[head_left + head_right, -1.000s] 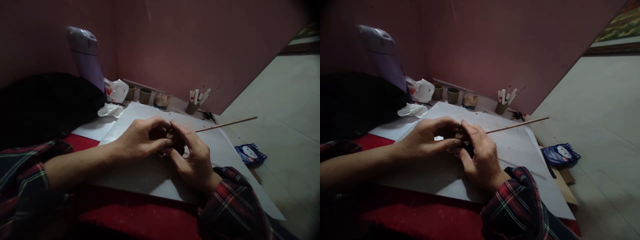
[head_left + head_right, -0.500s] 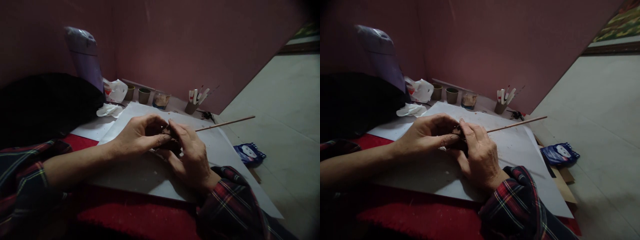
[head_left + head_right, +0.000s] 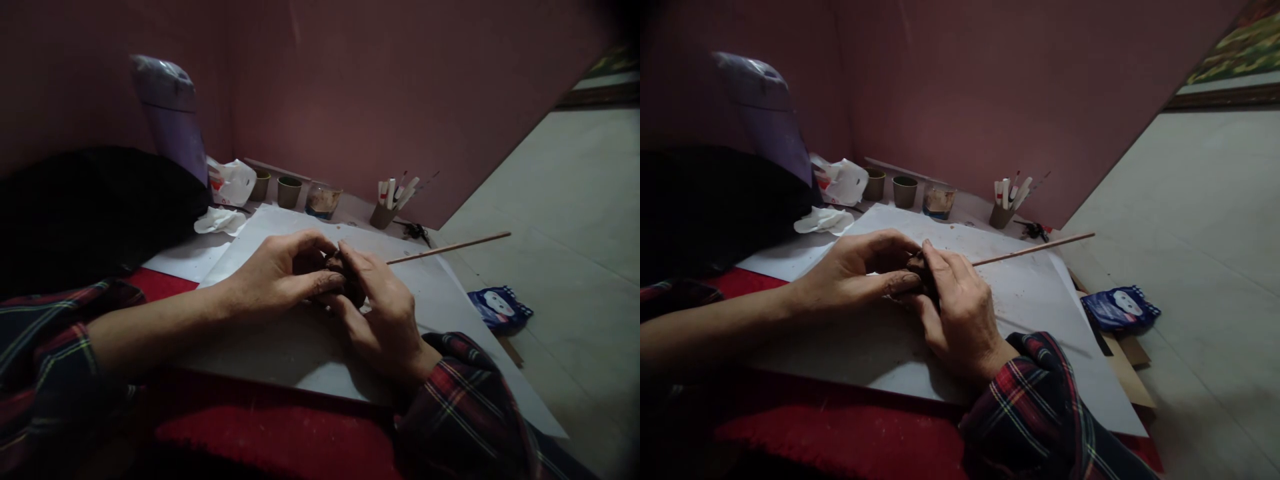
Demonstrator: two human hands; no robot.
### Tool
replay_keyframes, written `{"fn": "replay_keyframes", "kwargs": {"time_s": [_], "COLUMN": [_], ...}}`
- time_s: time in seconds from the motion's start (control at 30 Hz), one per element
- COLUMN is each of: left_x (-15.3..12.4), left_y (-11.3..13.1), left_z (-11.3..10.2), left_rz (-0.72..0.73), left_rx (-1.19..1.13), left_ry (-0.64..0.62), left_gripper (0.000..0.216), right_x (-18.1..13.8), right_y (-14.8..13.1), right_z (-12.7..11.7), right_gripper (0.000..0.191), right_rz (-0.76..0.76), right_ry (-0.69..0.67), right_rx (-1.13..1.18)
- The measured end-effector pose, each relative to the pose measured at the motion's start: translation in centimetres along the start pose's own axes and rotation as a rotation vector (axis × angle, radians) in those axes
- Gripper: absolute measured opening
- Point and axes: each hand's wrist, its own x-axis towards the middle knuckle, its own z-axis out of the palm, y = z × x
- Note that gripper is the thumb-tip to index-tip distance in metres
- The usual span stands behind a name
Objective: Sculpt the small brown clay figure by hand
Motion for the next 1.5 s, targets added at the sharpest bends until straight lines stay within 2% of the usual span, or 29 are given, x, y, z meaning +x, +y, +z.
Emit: {"fn": "replay_keyframes", "kwargs": {"time_s": [0.13, 0.33, 0.87, 1.5], "left_x": [0.04, -0.05, -0.07, -0.25], "left_y": [-0.05, -0.11, -0.17, -0.04], "left_z": [-0.15, -0.16, -0.07, 0.16], "left_rz": [0.050, 0.112, 0.011, 0.026], "left_rx": [0.128, 0.105, 0.030, -0.007], "left_ry": [0.024, -0.009, 0.033, 0.070], "left_gripper": [0.028, 0.034, 0.021, 0.008], "right_x": [0.00, -0.04, 0.06, -0.06], "right_y": [0.01, 0.04, -0.26, -0.21], "right_z": [-0.06, -0.01, -0.17, -0.40], "right_gripper": [0.056, 0.057, 0.049, 0.040], "right_rz": [0.006, 0.005, 0.018, -0.002], "right_ry": [0.022, 0.042, 0.050, 0.054], "right_rx": [0.010, 0.005, 0.028, 0.055]}}
